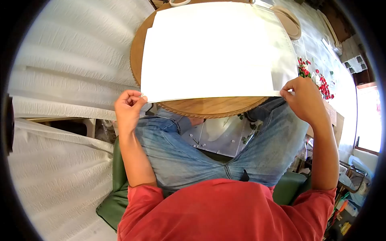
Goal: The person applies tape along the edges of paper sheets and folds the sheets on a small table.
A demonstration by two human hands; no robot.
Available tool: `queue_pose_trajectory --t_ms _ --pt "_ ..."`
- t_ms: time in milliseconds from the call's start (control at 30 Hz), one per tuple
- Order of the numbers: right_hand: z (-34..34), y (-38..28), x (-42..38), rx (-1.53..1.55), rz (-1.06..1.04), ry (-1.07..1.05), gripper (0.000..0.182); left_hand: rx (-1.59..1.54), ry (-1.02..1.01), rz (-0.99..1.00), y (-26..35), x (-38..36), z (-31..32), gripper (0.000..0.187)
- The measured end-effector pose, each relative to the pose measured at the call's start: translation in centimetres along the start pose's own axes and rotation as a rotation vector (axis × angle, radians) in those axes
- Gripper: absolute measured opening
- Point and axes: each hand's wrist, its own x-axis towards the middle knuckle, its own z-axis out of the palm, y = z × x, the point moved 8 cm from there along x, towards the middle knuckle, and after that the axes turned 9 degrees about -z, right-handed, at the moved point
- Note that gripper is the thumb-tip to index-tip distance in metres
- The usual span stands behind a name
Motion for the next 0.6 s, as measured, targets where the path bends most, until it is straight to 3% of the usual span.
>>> queue_pose_trajectory --t_ms 600 --pt "0.93 0.45 0.33 -0.040 0.017 0.013 0.018 0.129 0.060 0.029 0.54 -0.76 -0.21 0.017"
